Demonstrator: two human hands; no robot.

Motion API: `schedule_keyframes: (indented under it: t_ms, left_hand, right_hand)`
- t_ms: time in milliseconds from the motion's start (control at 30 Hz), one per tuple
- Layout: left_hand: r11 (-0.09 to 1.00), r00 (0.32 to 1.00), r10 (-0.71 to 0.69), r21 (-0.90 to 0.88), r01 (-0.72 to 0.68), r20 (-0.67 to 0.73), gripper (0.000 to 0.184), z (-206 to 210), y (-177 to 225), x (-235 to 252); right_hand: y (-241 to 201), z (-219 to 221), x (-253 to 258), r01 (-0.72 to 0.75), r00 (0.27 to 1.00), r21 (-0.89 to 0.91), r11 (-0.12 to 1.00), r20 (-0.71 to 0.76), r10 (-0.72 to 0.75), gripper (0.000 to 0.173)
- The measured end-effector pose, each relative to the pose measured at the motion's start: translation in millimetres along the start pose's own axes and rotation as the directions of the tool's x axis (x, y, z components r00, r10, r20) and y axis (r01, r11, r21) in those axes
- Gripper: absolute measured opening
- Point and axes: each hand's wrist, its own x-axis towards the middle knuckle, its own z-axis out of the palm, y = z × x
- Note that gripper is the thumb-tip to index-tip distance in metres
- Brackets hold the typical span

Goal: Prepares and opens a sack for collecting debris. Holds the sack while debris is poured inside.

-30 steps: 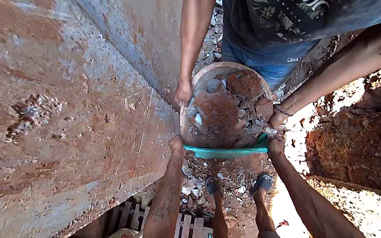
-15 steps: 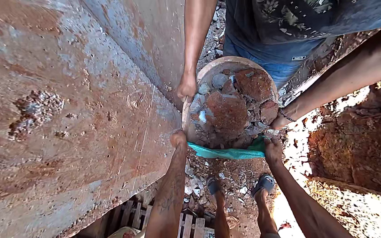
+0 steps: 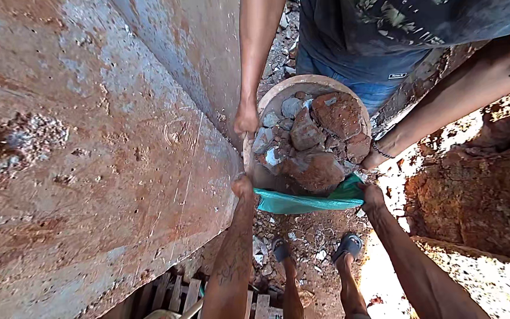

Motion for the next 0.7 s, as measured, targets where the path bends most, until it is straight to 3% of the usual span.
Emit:
schedule_keyframes:
  t_ms: [200, 300, 500, 567, 700]
  left_hand:
    - [0.998, 0.998, 0.001, -0.060, 0.003, 0.064, 0.027, -10, 0, -10]
    - [0.984, 0.997, 0.011, -0.181, 0.003, 0.078, 0.024, -5, -10, -16]
    - [0.964, 0.998, -0.044, -0.260, 0.052, 0.036, 0.025, -3, -19, -15]
    - [0.957, 0.998, -0.047, -0.284, 0.054, 0.031, 0.027, -8, -16, -16]
    - [0.959, 0.997, -0.075, -0.275, 0.072, 0.001, 0.028, -7, -34, -15]
  right_hand:
    - [15, -13, -12, 0.026, 1.000, -0.009, 1.000, 0.010, -0.025, 0.021]
    - [13, -14, -19, 0.081, 0.997, -0.106, 0.991, -0.003, -0.081, 0.022]
    - [17, -28, -39, 0.302, 0.950, -0.424, 0.854, 0.204, -0.234, 0.028]
    - [14, -25, -37, 0.282, 0.955, -0.427, 0.859, 0.213, -0.208, 0.028]
    - [7, -19, -43, 0.130, 0.991, -0.329, 0.935, 0.039, -0.124, 0.025]
